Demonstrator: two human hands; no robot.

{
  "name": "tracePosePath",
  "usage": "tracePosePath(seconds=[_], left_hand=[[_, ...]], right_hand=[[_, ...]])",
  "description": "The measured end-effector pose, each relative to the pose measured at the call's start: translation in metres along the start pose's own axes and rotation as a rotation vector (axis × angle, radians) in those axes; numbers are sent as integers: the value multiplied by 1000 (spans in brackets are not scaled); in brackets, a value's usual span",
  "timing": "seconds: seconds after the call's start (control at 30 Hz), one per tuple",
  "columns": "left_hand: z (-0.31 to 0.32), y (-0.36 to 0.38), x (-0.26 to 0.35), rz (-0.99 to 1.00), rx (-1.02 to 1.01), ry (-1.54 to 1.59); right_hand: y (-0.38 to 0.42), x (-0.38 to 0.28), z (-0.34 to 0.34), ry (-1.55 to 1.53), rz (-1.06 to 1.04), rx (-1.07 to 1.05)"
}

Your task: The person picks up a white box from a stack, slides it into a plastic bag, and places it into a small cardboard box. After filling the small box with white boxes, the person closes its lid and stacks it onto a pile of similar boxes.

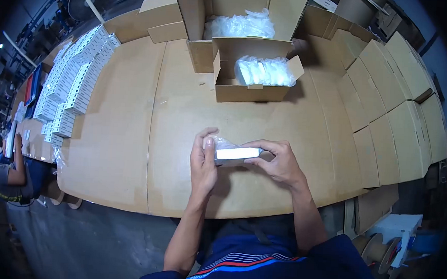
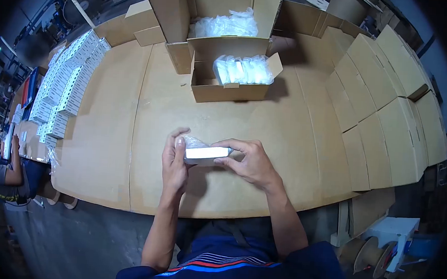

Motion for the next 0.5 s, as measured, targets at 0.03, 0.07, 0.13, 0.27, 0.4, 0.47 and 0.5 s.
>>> tracePosePath(seconds=[0.03, 0.07, 0.13, 0.27, 0.4, 0.47, 0.5], left_hand=[[1, 1, 9, 38, 8, 22], [4, 4, 17, 69, -25, -28], [6, 11, 30, 135, -90, -130], [11, 12, 38, 267, -332, -411], [7, 1, 38, 266, -329, -418], [8, -3, 33, 173, -348, -413], [8, -7, 31, 128, -356, -411]], right_hand=[[1, 3, 0, 15, 13, 9], [2, 2, -2, 18, -39, 46], [1, -2, -5, 25, -146, 122], [0, -8, -9, 38, -179, 114], [-4, -23, -14, 133, -168, 70], [-9, -29, -15, 161, -159, 18], [-12, -28, -17, 180, -154, -27]])
Point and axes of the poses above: each hand's wrist, its own y-axis away from the middle knuckle, its own z-axis out of the palm, x = y × z, the point moved 6 cm from there along -y, towards the middle knuckle, and after that the axes turned 6 degrees about -y, right-handed, at the moved point
